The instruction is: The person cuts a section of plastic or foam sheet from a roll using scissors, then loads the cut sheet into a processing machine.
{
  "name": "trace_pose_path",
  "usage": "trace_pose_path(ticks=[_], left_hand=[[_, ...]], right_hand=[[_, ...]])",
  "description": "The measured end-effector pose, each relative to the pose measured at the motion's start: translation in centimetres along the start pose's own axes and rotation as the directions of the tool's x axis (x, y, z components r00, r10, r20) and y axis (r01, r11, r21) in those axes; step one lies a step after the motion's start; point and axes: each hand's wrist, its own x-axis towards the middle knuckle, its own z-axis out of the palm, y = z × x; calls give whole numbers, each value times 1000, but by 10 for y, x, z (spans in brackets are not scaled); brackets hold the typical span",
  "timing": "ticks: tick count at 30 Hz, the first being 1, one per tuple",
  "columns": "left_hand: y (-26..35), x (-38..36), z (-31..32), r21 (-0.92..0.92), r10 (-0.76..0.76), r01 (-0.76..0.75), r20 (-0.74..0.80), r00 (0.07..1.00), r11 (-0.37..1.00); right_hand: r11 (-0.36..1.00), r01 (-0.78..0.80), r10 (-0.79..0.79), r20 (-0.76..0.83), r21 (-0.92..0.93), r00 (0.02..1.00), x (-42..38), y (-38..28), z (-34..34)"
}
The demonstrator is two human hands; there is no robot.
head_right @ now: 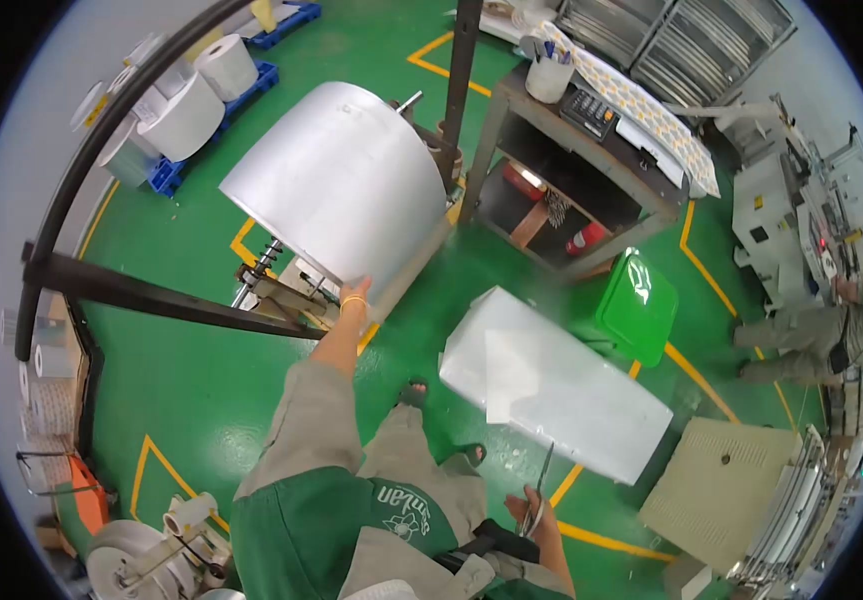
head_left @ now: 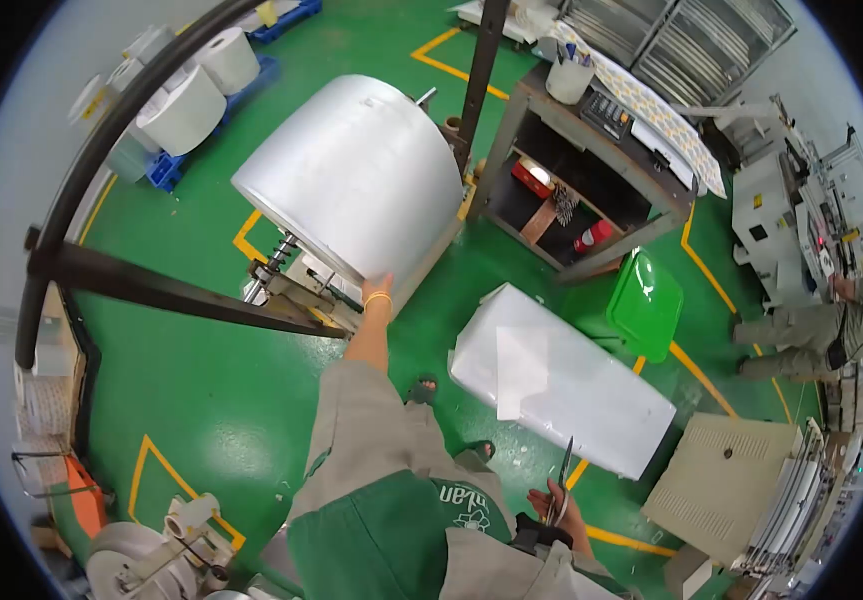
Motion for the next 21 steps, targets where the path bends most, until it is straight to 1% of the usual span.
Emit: trace_pose_path(ticks=[1, 4, 6, 7, 8, 10, 12, 14, 15, 16, 17, 18, 20, 21], left_hand=[[10, -9, -6, 104, 68, -70, 25, 997, 992], [61, -59, -7, -194, 74, -29, 226, 971, 980], [105, -96, -11, -371, 213, -107, 259, 942, 923], [125, -109, -14, -339, 199, -104, 259, 945, 935], [152, -127, -22, -407, 180, -47, 298, 937, 912], [200, -152, -38, -533, 178, 49, 367, 913, 845], [250, -176, -59, -552, 115, 152, 419, 901, 820], [276, -178, -70, -578, 68, 219, 433, 899, 786], [286, -176, -78, -613, 141, 264, 530, 836, 744], [303, -182, -87, -636, 168, 289, 558, 813, 716], [314, -181, -92, -636, 163, 314, 575, 802, 705], [324, -180, -98, -635, 157, 341, 595, 789, 693], [345, -190, -110, -636, 179, 330, 602, 778, 698], [355, -196, -118, -633, 187, 326, 606, 773, 702]], right_hand=[[1000, 3, -3, 5, -8, 1000, -2, -3, 10], [999, 29, -27, 53, -26, 998, 7, -22, 50], [985, 143, -134, 91, -96, 987, 13, -36, 81], [993, 100, -90, 140, -70, 986, 27, -43, 89], [997, 57, -46, 194, -50, 980, 44, -49, 97], [993, 76, -95, 217, 94, 972, 60, -58, 130], [965, 77, -174, 393, 252, 903, 100, -60, 156], [929, -55, -107, 407, 366, 907, 102, -69, 201], [905, -130, -54, 412, 405, 909, 99, -72, 225], [874, -200, -4, 418, 443, 908, 98, -73, 244], [837, -244, -19, 471, 490, 882, 110, -70, 257], [778, -271, -46, 482, 567, 875, 105, -70, 269], [632, -323, -101, 488, 704, 867, 93, -75, 292], [592, -292, -114, 437, 751, 892, 97, -83, 300]])
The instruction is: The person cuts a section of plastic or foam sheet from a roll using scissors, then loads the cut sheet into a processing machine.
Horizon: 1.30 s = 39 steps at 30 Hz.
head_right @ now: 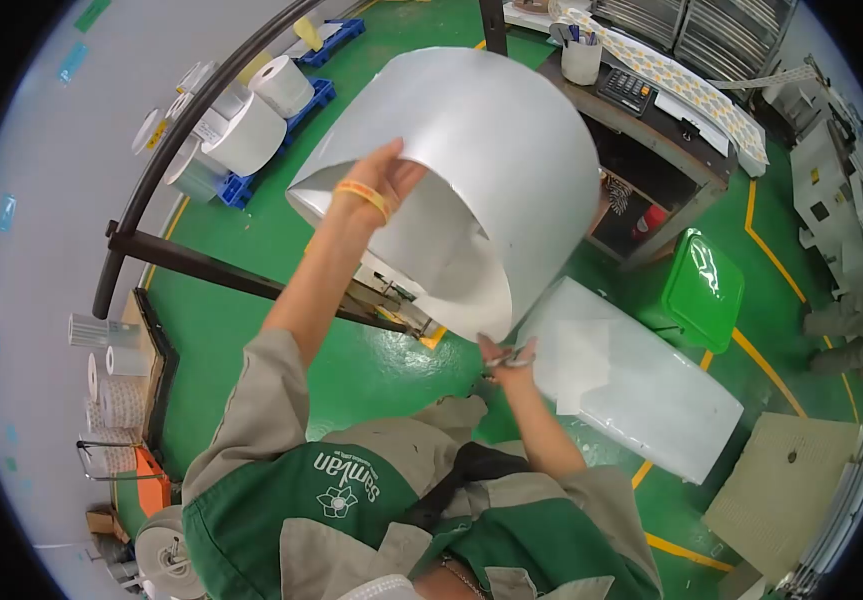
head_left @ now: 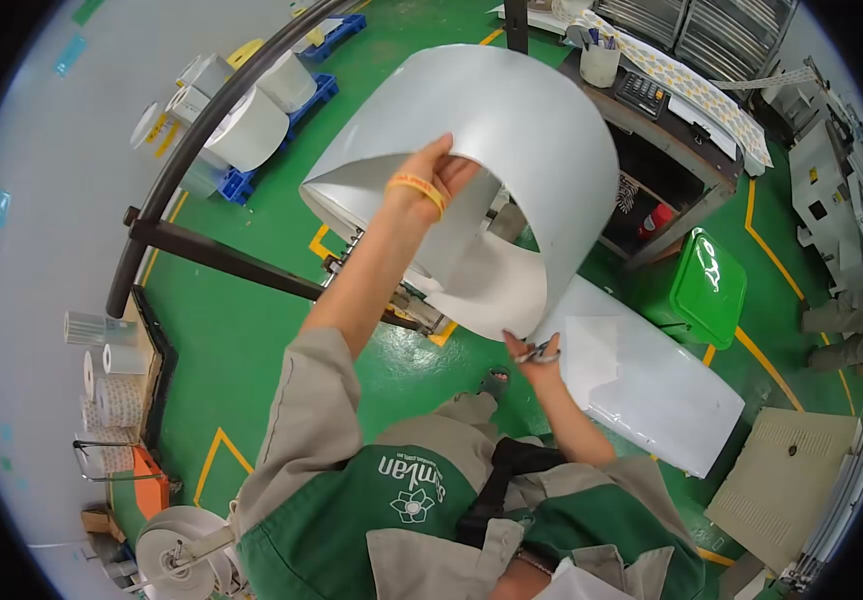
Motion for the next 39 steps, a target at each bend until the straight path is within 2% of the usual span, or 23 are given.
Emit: trace_pose_path(ticks=[5, 6, 8, 9, 11, 12, 13, 17, 19, 21, 22, 24, 26, 27, 28, 29, 31, 33, 35, 36, 37, 38, 39], left_hand=[[36, -53, 38, 101, 71, -78, 70, 995, 992], [40, -61, 39, 125, 86, -97, 92, 992, 987], [45, -79, 40, 103, 121, -136, 142, 983, 985], [47, -88, 41, 92, 139, -155, 166, 976, 984], [43, -107, 40, 50, 153, -170, 244, 958, 984], [40, -113, 36, 26, 137, -151, 296, 945, 988], [37, -117, 31, 1, 122, -130, 343, 931, 992], [0, -41, -52, -303, 256, -254, -35, 966, 919], [-11, 1, -92, -332, 211, -226, -81, 974, 916], [-21, 27, -112, -301, 164, -195, -126, 978, 933], [-17, 23, -106, -266, 188, -199, -66, 980, 943], [-1, 22, -87, -172, 204, -204, -20, 979, 964], [22, 15, -65, -101, 205, -207, -26, 978, 973], [31, 9, -57, -88, 207, -208, -18, 978, 974], [38, 4, -53, -108, 214, -212, 11, 977, 971], [45, 1, -48, -128, 227, -219, 45, 973, 967], [50, -22, -33, -100, 256, -248, 76, 964, 964], [48, -18, -38, -43, 259, -256, 88, 962, 966], [29, -5, -50, -27, 244, -243, 93, 965, 970], [18, 4, -57, -20, 240, -239, 95, 966, 971], [1, 2, -60, -67, 194, -190, 71, 978, 980], [-21, -5, -61, -37, 148, -149, -35, 988, 988], [-49, 4, -76, -77, 137, -136, 11, 990, 988]], right_hand=[[993, 0, -36, 300, 120, 953, 21, -43, 8], [993, 109, -84, 430, -33, 899, 33, -72, -3], [956, 281, -218, 442, -83, 870, 35, -112, -2], [942, 336, -319, 306, -4, 897, 14, -121, 13], [886, 426, -461, 262, 182, 848, -63, -129, 48], [810, 575, -368, 667, -111, 648, -84, -159, 38], [716, 687, -394, 738, -128, 548, -116, -179, 43], [251, 954, -775, 557, -162, 298, -279, -231, 42], [70, 966, -854, 486, -251, 188, -328, -268, 25], [-65, 973, -777, 623, -223, 91, -365, -265, 15], [-67, 974, -748, 657, -218, 95, -373, -258, 14], [-251, 939, -795, 603, -236, -61, -362, -291, -13], [-214, 947, -855, 514, -239, -64, -359, -268, -12], [-88, 974, -893, 450, -210, 16, -361, -230, 2], [-44, 981, -804, 590, -187, 76, -354, -238, 0], [-45, 987, -868, 495, -152, 37, -347, -239, -8], [5, 978, -907, 410, -209, 92, -351, -214, 0], [20, 984, -886, 453, -179, 100, -354, -214, -4], [12, 986, -859, 503, -164, 94, -356, -236, -11], [-25, 977, -910, 410, -210, 65, -362, -223, -5], [-33, 981, -900, 432, -193, 55, -364, -229, -7], [-41, 984, -889, 455, -174, 44, -370, -243, -14], [-48, 987, -879, 476, -154, 31, -379, -260, -21]])
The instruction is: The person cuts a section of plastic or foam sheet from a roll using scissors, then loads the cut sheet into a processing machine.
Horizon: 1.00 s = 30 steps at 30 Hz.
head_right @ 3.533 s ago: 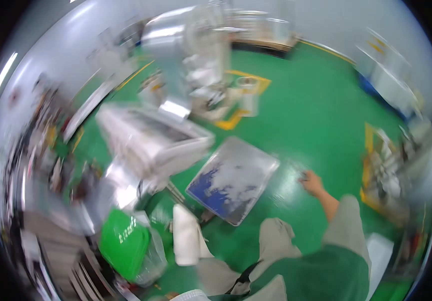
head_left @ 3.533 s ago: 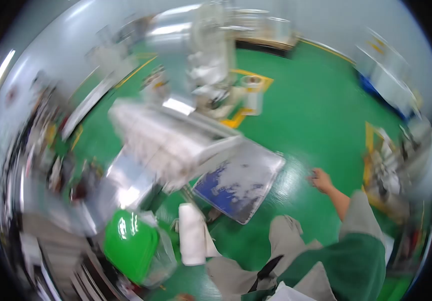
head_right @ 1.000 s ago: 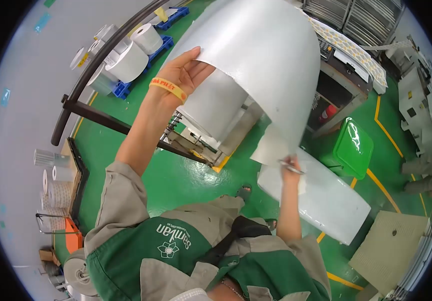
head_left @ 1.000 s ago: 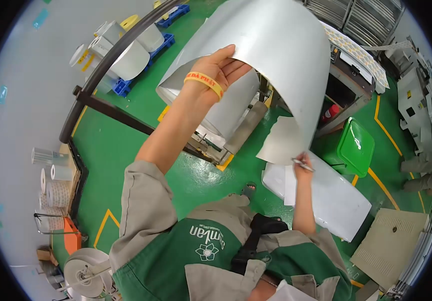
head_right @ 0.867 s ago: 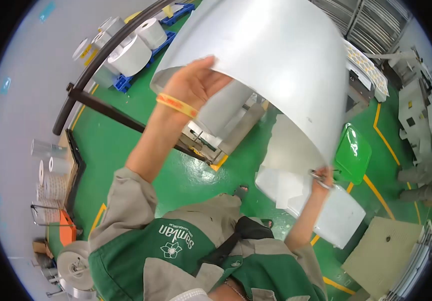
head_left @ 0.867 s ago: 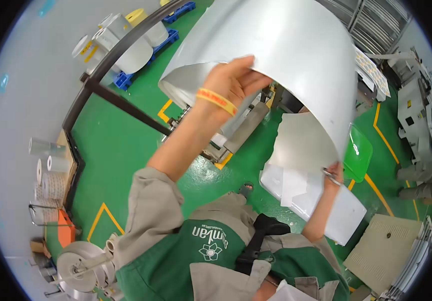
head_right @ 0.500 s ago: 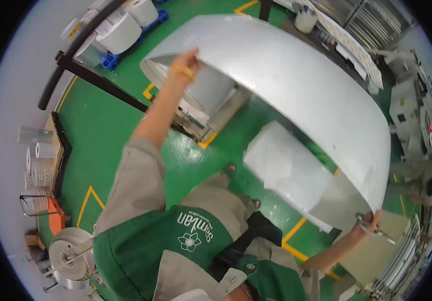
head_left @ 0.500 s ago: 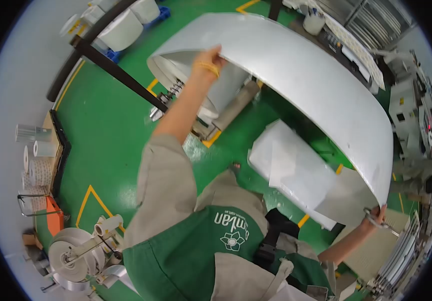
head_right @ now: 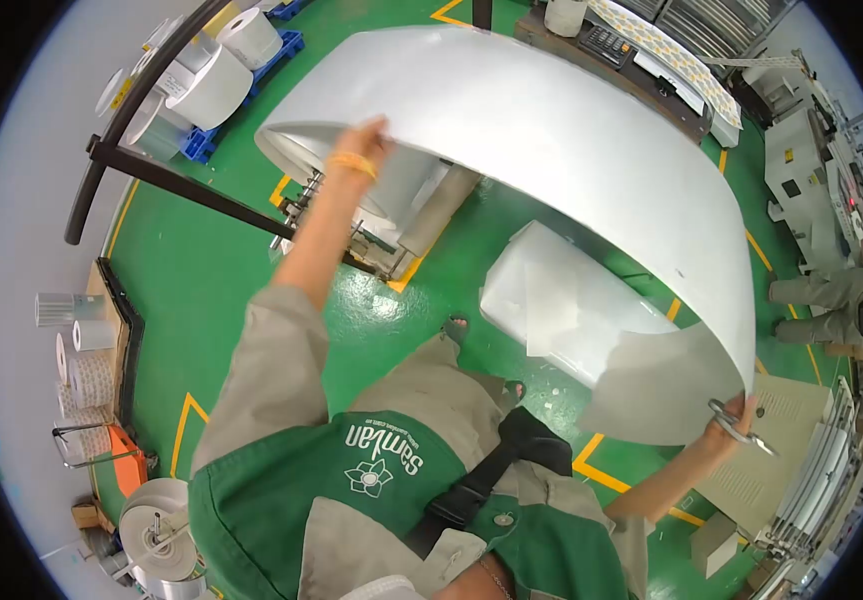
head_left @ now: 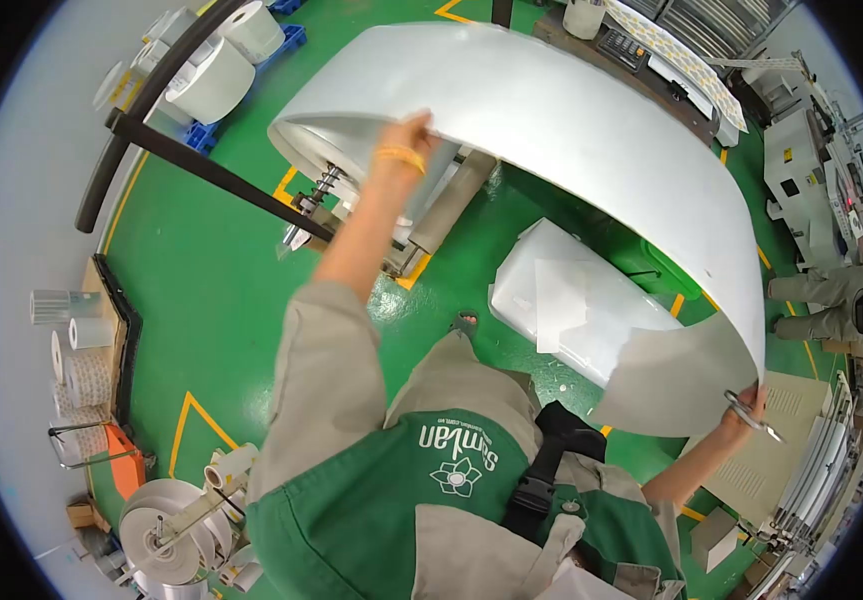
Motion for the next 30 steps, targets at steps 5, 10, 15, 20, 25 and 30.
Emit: trace_pose_path(ticks=[5, 10, 15, 20, 25, 30], left_hand=[[-89, -50, -29, -141, -218, 195, -177, 960, 971], [-142, -117, 2, -159, -252, 261, 76, 965, 952], [-252, -225, 95, -40, -497, 525, 266, 826, 850], [-340, -288, 147, -24, -529, 535, 116, 841, 845], [-321, -346, 192, 62, -418, 422, 319, 850, 905], [-301, -379, 205, 86, -378, 371, 321, 868, 925]], right_hand=[[974, 197, -210, -130, -108, 969, 63, -28, -99], [903, 250, -321, -160, -348, 934, 11, -45, -59], [956, 192, -232, -168, -222, 958, 5, -22, -104], [999, 12, -3, -240, 35, 971, 0, -24, -169], [952, -42, 215, -565, 303, 797, 22, -48, -261], [806, -122, 490, -540, 579, 684, 75, 45, -437]])
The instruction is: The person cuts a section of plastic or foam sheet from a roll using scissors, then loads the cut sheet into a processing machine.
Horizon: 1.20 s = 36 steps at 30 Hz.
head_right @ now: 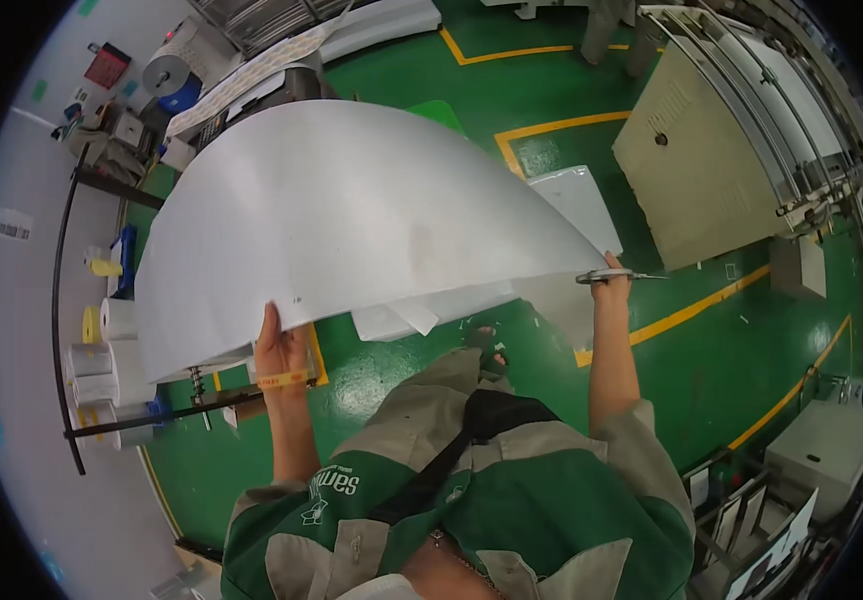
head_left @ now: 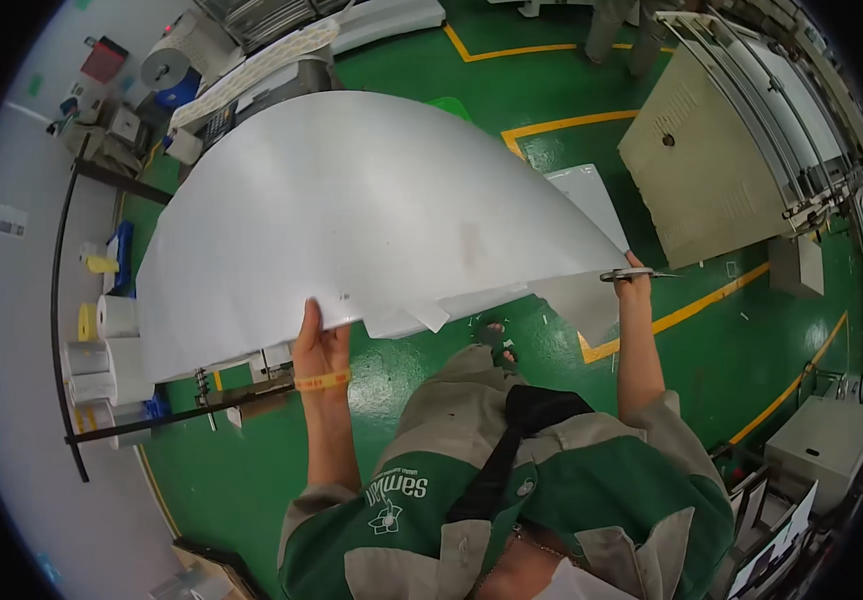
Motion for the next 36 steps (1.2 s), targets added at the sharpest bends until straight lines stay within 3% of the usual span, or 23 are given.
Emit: trace_pose_path(ticks=[1, 4, 6, 7, 8, 10, 12, 14, 16, 18, 22, 23, 25, 26, 27, 28, 29, 30, 31, 32, 33, 34, 36], left_hand=[[-5, -3, -2, 53, 11, -12, 14, 1000, 999], [-44, 7, -42, 213, -51, 74, -113, 992, 974], [-76, 24, -118, 498, -344, 489, -358, 868, 716], [-81, 21, -117, 954, -418, 295, -249, 874, 49], [-86, 19, -114, 775, -542, -189, -224, 810, -603], [-77, 23, -42, 815, -573, -498, 266, 776, -297], [-62, 34, 45, 881, 122, -443, 427, 896, 166], [-85, 77, 34, 832, 146, -377, 466, 872, -407], [-129, 105, -2, 512, 125, -183, 510, 851, -839], [-218, 49, -64, 677, -121, -435, 459, 880, -594], [-172, 25, 48, 308, -479, -904, 771, 420, -297], [-141, 34, 77, 483, -172, -775, 793, 585, -408], [-132, 75, 85, 754, 366, -488, 646, 670, -440], [-164, 103, 63, 781, 401, -326, 572, 715, -533], [-227, 119, 26, 721, 338, -152, 487, 805, -676], [-320, 107, -23, 553, 79, -131, 339, 937, -823], [-410, 72, -57, 461, -252, -334, 232, 939, -822], [-439, 40, -50, 705, -276, -532, 455, 846, -468], [-467, 7, -42, 729, -284, -684, 652, 703, -20], [-437, 1, -10, 918, -386, -307, 385, 838, 249], [-404, 10, 14, 904, -289, -288, 380, 878, 314], [-371, 24, 30, 884, -189, -273, 362, 913, 379], [-311, 48, 56, 853, 246, -492, 447, 860, 171]], right_hand=[[1000, -7, 7, -12, -27, 1000, 4, -4, 3], [995, 77, -54, 310, -62, 949, -12, -49, 29], [972, 199, -144, 353, -126, 925, -47, -81, 71], [922, 359, -287, 362, -147, 887, -45, -88, 78], [843, 514, -429, 376, -161, 821, -39, -99, 86], [793, 565, -451, 404, -228, 796, -27, -121, 100], [788, 577, -443, 454, -215, 774, -46, -129, 124], [743, 642, -492, 497, -187, 714, -50, -141, 132], [679, 695, -507, 534, -237, 677, -79, -144, 153], [589, 766, -546, 572, -258, 612, -76, -147, 166], [516, 783, -524, 596, -346, 609, -75, -144, 180], [513, 794, -510, 628, -327, 588, -86, -140, 184], [521, 800, -513, 639, -298, 573, -96, -136, 193], [524, 797, -512, 637, -300, 576, -100, -140, 188], [483, 805, -498, 648, -345, 576, -93, -149, 182], [464, 818, -494, 667, -340, 558, -96, -153, 184], [460, 823, -485, 683, -333, 547, -102, -151, 184], [454, 828, -476, 695, -330, 538, -106, -148, 181], [417, 848, -456, 731, -328, 507, -106, -146, 179], [370, 866, -436, 760, -337, 482, -108, -148, 172], [211, 898, -454, 774, -387, 441, -109, -150, 167], [179, 900, -445, 783, -396, 433, -108, -154, 158], [141, 915, -452, 798, -378, 399, -98, -152, 155]])
